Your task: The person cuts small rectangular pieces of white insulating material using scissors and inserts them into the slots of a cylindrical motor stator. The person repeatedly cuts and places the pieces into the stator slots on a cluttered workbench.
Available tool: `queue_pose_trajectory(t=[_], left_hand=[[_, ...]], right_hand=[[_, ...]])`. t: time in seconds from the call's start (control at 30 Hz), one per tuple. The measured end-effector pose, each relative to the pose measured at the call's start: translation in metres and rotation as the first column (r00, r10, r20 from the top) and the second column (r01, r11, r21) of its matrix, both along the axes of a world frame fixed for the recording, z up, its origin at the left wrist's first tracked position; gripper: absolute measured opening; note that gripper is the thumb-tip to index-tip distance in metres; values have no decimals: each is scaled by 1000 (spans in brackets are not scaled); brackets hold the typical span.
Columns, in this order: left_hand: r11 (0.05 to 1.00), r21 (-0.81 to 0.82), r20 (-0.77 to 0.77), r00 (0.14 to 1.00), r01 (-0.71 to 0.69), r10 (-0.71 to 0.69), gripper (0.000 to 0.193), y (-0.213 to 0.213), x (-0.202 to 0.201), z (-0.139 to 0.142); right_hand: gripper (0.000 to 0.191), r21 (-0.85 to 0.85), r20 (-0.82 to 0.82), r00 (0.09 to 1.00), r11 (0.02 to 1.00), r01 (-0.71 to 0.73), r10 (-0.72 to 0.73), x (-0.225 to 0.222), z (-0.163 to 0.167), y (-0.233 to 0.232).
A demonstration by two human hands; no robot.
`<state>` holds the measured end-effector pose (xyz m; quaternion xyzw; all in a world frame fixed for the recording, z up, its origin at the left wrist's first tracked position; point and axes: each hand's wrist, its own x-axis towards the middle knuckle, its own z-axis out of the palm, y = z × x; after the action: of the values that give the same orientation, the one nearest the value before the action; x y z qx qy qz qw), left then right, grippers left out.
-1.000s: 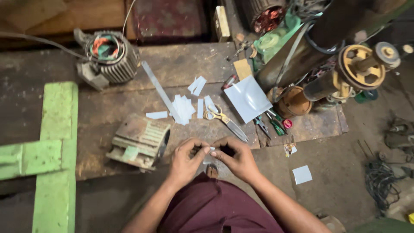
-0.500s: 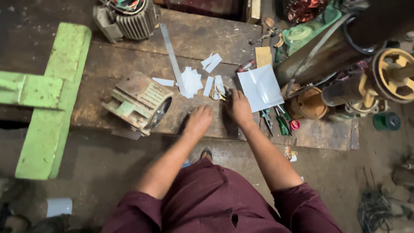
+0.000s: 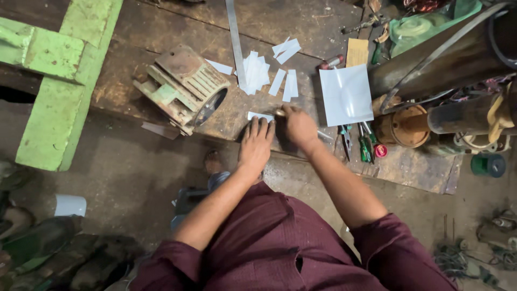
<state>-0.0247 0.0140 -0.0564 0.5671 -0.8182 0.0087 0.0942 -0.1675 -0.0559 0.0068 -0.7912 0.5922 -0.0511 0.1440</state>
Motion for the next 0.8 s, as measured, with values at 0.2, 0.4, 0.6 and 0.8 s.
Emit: queue_pose_trajectory(t=[0.2,0.4,0.6,0.8], left_hand=[[999,-41,-9,1000,-13,13,60,4,-1,-4],[998,53,-72,997,-38,42,42,-4,-5,-3],[992,76,-122,988,102,-93,35,-34,-2,13],[945,-165,-573,752,284,-326,30,-11,20,41]], right_hand=[[34,48,99,994,998,-49,44,-6,-6,-4],[42,-255,-8,996,962,-93,94,-6,-23,6],[33,145,75,990,984,105,-116,-15,3,-21],[31,737,526,534,668,101,-661,-31,-1,21]])
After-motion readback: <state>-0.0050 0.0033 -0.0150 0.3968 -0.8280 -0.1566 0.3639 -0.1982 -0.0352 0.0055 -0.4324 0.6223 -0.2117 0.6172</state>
